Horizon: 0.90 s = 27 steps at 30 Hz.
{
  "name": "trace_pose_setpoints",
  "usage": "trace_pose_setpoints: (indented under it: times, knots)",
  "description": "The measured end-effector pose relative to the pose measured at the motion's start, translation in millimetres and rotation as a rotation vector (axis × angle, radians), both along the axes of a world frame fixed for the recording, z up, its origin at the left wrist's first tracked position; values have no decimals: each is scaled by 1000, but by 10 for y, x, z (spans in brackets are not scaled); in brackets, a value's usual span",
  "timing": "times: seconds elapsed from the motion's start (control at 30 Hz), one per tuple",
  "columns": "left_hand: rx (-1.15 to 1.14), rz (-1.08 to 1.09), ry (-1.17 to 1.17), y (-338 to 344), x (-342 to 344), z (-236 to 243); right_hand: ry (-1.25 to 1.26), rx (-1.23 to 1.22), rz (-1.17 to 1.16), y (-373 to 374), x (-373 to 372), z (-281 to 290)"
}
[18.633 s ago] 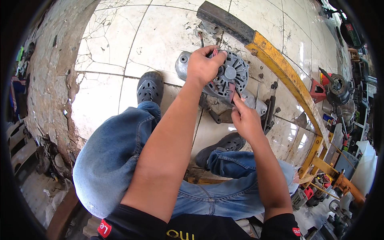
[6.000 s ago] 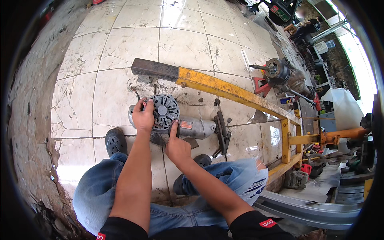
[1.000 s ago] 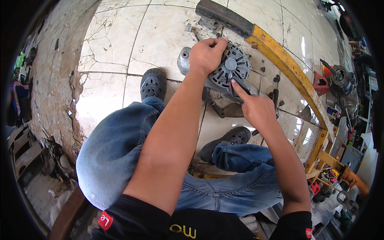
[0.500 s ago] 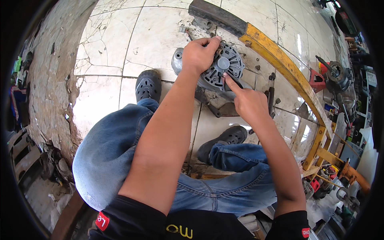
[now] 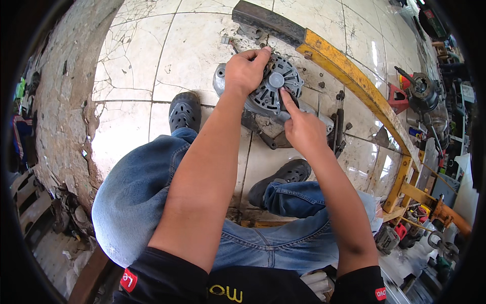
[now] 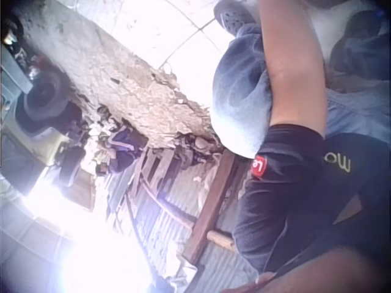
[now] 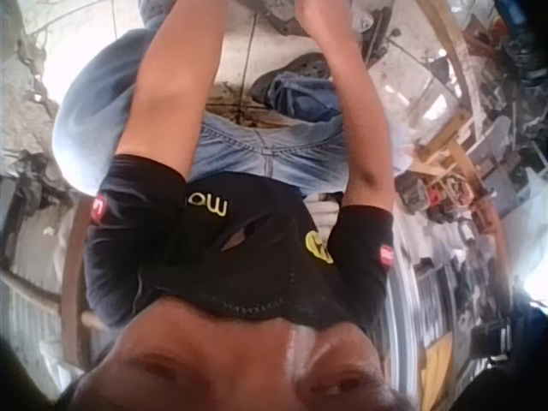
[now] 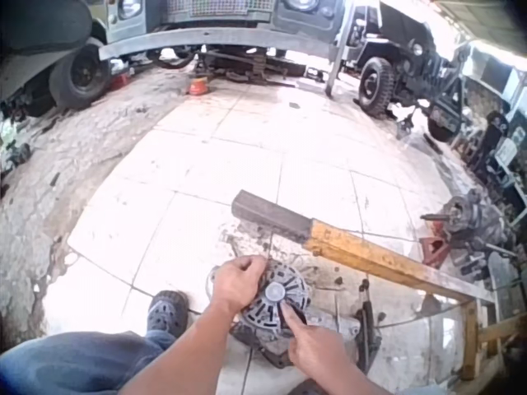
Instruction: The person sits on the floor and uses a screwdriver to adjust components on a small electric motor. They repeatedly tighten or loosen screws on the motor housing and rotor area while holding the unit steady with the other hand.
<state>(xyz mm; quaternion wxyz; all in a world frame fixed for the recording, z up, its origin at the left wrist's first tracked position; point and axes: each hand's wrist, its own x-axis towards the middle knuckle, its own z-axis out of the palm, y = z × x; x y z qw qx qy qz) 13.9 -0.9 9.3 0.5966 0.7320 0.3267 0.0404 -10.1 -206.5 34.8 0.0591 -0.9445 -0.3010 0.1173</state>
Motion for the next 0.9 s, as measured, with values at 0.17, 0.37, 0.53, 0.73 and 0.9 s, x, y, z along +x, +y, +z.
trace_pose_setpoints:
  times: [0.17, 0.37, 0.53, 0.73, 0.9]
  knots:
    - [17, 4, 30, 32, -36, 32, 153, -60, 3, -169, -70, 76]
    - [-11, 6, 15, 15, -30, 30, 85, 30, -44, -39, -46, -11]
    - [-7, 23, 27, 12, -25, -19, 106, -49, 50, -313, 44, 70]
    - [-9, 26, -2, 53, -2, -117, 4, 91, -10, -370, 134, 130]
    - [-29, 29, -15, -12, 21, -110, -46, 133, 42, -222, 32, -96]
